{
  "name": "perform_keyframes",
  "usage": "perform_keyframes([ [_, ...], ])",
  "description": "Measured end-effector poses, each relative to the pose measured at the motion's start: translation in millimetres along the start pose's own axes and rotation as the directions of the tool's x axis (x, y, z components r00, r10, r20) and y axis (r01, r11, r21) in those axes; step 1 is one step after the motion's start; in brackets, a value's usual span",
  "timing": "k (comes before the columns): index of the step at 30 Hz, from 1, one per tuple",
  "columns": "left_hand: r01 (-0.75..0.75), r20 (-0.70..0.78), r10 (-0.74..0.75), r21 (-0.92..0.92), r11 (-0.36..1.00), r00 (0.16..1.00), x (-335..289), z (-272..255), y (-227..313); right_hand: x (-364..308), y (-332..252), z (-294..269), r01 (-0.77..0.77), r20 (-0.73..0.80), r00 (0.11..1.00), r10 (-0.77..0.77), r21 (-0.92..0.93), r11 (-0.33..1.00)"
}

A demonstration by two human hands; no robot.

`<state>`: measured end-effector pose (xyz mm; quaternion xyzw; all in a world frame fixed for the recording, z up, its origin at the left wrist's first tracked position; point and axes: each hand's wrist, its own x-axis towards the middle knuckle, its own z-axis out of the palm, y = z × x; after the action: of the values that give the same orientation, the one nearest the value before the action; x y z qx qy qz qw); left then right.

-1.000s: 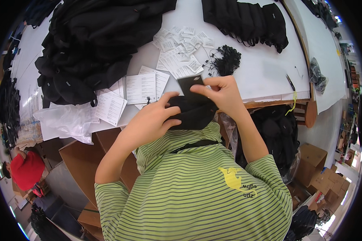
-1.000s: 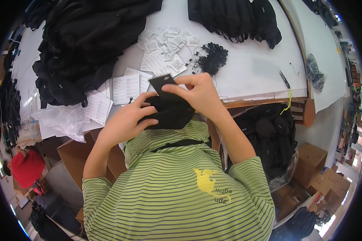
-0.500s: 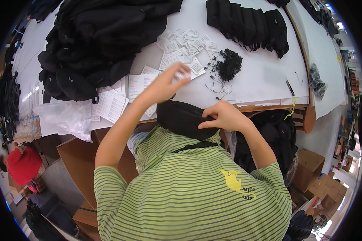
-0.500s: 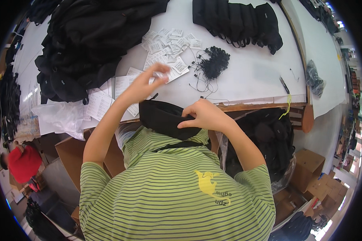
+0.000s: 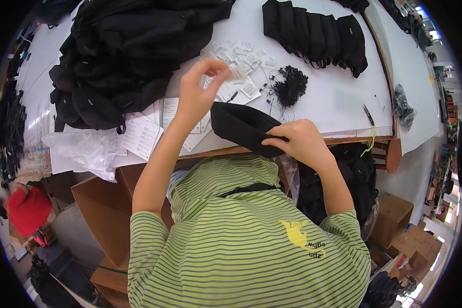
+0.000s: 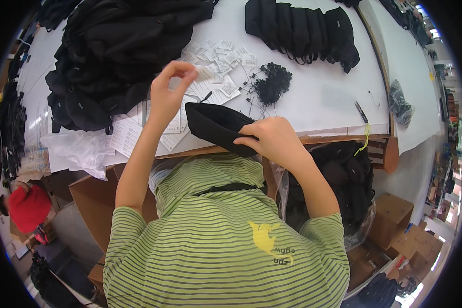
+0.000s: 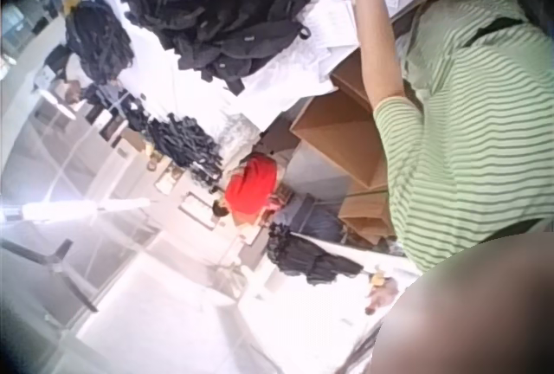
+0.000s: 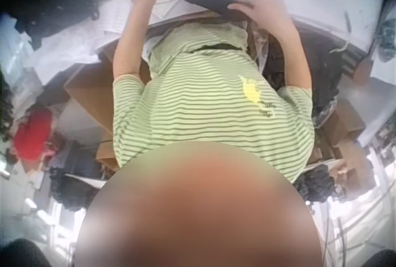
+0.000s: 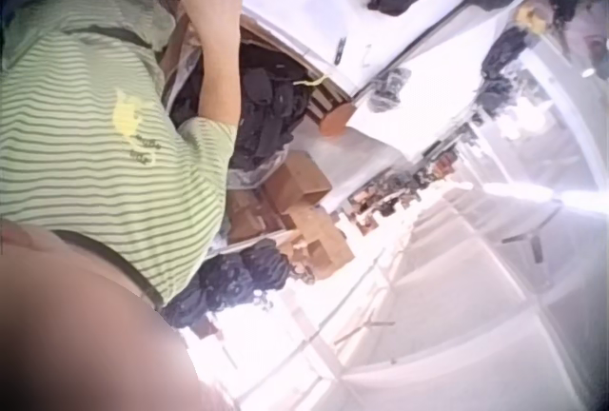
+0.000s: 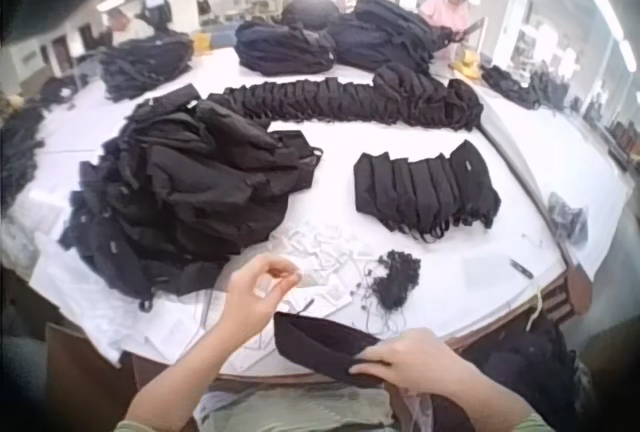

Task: Tagging and organizing small black pouches at a manufacturing workbench.

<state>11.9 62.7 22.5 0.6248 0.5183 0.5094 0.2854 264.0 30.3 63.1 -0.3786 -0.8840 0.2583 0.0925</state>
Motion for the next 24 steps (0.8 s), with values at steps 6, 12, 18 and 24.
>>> perform_keyframes([
  [6, -0.22, 0.264, 0.144, 0.288, 0.932, 0.954, -47, -19, 22, 16, -11, 3, 0.032, -0.138, 0.99, -0.031, 0.005, 0.999],
  [12, 0.452, 0.143, -0.662, -0.832, 0.323, 0.736, -100, 17, 25, 30, -44, 21, -0.07, -0.332, 0.927, 0.172, 0.3, 0.952],
  [18, 0.419, 0.091, -0.743, -0.868, 0.268, 0.664, -86, 14, 35, 35, -55, 56, -0.033, -0.474, 0.843, 0.255, 0.427, 0.904],
  [24, 0.342, 0.014, -0.758, -0.898, 0.278, 0.653, -82, 9, 43, 28, -39, 64, 0.002, -0.293, 0.757, 0.585, 0.895, 0.445],
])
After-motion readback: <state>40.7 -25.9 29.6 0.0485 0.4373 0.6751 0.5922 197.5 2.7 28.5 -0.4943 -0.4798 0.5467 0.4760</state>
